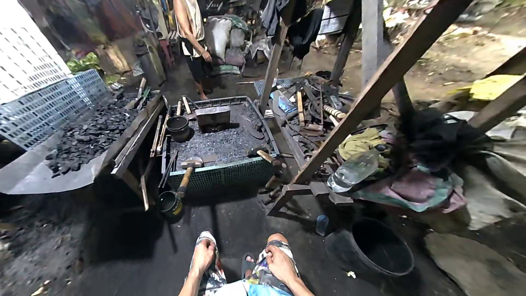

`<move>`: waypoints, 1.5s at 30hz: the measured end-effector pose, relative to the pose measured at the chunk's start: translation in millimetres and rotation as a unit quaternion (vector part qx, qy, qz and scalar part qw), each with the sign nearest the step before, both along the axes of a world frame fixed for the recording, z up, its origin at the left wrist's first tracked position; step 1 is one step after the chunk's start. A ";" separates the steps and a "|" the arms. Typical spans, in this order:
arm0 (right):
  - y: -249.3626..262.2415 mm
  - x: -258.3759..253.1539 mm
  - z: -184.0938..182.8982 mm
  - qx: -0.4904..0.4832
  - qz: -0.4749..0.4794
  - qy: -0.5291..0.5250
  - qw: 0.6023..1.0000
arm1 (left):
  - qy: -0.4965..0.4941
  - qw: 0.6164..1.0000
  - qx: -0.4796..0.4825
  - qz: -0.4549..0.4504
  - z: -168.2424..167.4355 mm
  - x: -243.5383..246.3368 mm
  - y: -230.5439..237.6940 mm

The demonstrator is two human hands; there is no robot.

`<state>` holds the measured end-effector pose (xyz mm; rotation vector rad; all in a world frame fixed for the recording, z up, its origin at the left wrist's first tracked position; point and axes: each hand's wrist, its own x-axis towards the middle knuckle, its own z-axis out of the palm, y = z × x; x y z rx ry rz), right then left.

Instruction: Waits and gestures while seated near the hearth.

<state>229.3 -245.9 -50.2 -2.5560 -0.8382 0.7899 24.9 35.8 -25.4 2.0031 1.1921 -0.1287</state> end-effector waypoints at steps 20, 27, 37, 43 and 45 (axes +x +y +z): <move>166.5 137.7 212.4 0.197 -0.078 0.143 0.967 | 0.019 0.999 0.011 -0.030 3.5 -0.4 -4.1; 239.7 220.3 290.9 0.189 -0.078 0.016 0.979 | 0.009 0.999 0.039 -0.021 6.3 -10.7 -9.5; 163.9 169.8 153.7 0.122 -0.022 0.037 0.992 | 0.008 0.999 0.032 -0.018 -1.1 -6.3 -3.0; 48.4 73.7 17.6 -0.090 0.039 0.062 0.993 | 0.021 0.999 0.036 -0.024 -0.2 -3.6 -5.0; 19.8 46.5 -4.5 -0.065 0.041 -0.021 0.997 | 0.018 0.999 0.032 -0.018 0.6 -4.3 -4.7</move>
